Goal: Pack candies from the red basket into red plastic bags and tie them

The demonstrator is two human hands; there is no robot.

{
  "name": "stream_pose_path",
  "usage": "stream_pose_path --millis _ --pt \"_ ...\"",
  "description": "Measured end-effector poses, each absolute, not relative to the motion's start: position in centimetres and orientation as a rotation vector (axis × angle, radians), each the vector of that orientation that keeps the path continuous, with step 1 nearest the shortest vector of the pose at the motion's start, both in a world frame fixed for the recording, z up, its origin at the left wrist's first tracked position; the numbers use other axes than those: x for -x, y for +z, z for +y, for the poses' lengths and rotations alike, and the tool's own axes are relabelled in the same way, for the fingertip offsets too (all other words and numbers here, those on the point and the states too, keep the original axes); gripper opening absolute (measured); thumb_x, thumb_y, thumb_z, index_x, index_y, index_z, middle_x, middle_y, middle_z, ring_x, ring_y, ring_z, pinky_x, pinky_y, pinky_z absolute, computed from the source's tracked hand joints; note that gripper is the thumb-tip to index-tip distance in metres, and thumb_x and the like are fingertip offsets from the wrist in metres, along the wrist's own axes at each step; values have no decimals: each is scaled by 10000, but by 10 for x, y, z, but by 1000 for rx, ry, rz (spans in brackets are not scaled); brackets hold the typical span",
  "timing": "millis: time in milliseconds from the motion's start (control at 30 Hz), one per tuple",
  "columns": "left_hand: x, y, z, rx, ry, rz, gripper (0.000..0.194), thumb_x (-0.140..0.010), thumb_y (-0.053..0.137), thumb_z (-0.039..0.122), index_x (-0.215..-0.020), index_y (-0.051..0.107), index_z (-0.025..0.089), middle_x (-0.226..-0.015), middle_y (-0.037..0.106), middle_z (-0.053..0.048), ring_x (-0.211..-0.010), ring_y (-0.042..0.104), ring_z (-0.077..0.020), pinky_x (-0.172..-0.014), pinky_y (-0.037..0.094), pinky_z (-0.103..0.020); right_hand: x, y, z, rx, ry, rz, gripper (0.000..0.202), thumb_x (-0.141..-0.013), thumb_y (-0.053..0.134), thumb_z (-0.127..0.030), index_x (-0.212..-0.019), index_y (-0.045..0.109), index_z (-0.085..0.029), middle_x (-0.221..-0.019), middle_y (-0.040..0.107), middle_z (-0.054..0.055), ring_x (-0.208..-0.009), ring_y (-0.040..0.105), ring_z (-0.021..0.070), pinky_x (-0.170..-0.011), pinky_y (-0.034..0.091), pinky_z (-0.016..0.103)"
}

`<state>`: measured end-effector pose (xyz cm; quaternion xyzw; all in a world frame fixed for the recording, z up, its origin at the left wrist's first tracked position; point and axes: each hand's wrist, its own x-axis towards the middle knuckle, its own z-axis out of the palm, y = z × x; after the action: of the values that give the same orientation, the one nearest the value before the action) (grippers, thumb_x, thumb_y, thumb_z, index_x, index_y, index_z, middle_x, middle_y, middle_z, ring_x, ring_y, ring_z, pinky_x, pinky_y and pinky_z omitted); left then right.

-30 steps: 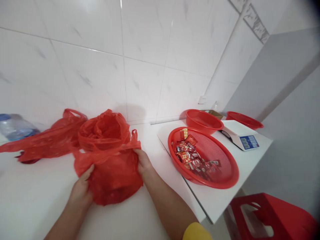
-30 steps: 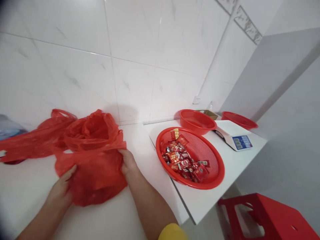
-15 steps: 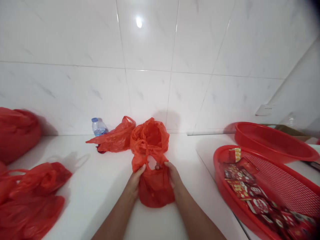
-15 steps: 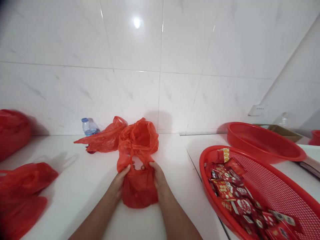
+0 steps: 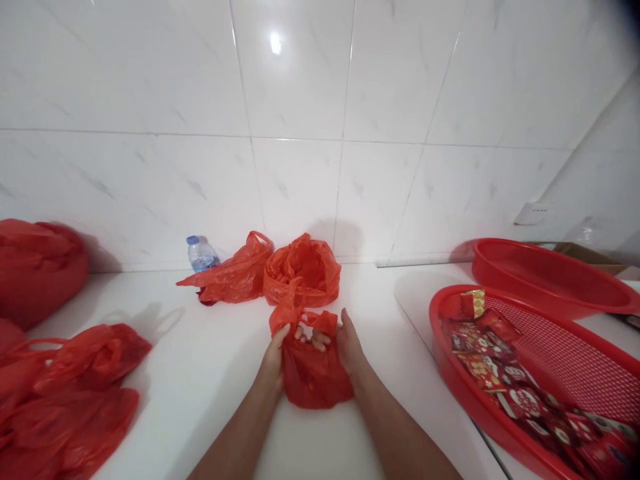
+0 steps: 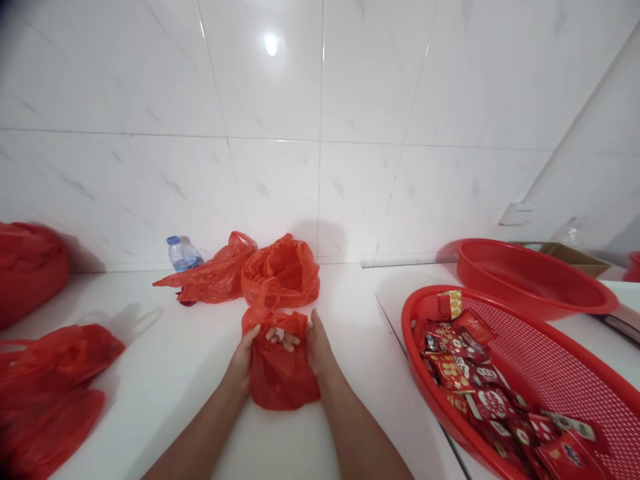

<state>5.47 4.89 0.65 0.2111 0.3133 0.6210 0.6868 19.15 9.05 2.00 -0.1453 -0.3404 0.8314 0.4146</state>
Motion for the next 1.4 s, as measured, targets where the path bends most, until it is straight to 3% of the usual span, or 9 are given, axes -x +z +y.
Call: stream_pose_path --millis 133,333,467,600,900,1033,1167,1267,1400 --pt "-56 10 47 -537 1423 702 574 -762 386 710 -574 538 190 -617 611 -93 -792 649 -292 -719 526 -412 -190 17 91 409 2055 -937 493 -778 474 -653 -617 548 -192 -453 327 -49 -444 366 118 -545 418 282" --pt "-61 9 50 -502 1485 772 247 -756 638 400 -830 608 167 -741 678 -65 -731 667 -232 -670 529 -339 -192 14 91 428 1943 -1167 505 -777 641 -439 -1197 522 -186 -495 461 -75 -439 348 73 -473 272 189" --pt "-65 6 52 -608 1499 751 307 -738 684 309 -985 561 173 -764 679 -41 -608 654 -183 -616 511 -300 -189 13 91 364 1945 -1287 483 -737 684 -453 -1113 551 -179 -506 492 -72 -404 324 54 -452 227 194" --pt "-68 -1 54 -741 1474 854 367 -725 696 320 -1029 536 190 -827 678 -50 -578 642 -176 -596 499 -303 -187 4 96 468 1937 -1115 320 -712 703 -454 -776 560 -176 -452 437 -80 -376 315 51 -424 231 198" --pt "-74 17 35 -1283 1778 1180 626 -604 792 285 -1193 584 243 -1332 456 -100 -1246 407 -292 -1037 321 -381 -190 -6 109 644 1861 -864 373 -665 705 -488 -649 454 -212 -385 353 -104 -366 369 85 -440 349 223" --pt "-72 19 36 -1308 1697 1279 147 -744 668 309 -842 710 209 -1095 603 -79 -1063 540 -246 -983 363 -338 -191 -8 109 638 1869 -916 381 -670 700 -521 -728 498 -203 -377 374 -109 -346 378 80 -432 332 206" --pt "-66 10 44 -1004 1652 1174 216 -783 617 384 -828 661 178 -814 656 -47 -773 603 -205 -758 457 -307 -194 -3 99 508 1971 -906 301 -730 684 -448 -877 554 -220 -417 394 -107 -394 427 86 -531 400 219" --pt "-62 6 46 -882 1585 1073 251 -798 597 419 -779 605 169 -690 622 -15 -636 576 -167 -637 446 -275 -195 3 94 407 2085 -829 417 -781 570 -578 -986 594 -216 -474 429 -74 -451 463 101 -554 401 230" --pt "-58 3 47 -819 1591 1048 265 -773 632 421 -737 563 168 -634 580 13 -567 528 -132 -564 415 -244 -196 3 95 483 2016 -949 495 -760 538 -640 -838 650 -164 -462 434 -49 -457 455 110 -536 394 240"
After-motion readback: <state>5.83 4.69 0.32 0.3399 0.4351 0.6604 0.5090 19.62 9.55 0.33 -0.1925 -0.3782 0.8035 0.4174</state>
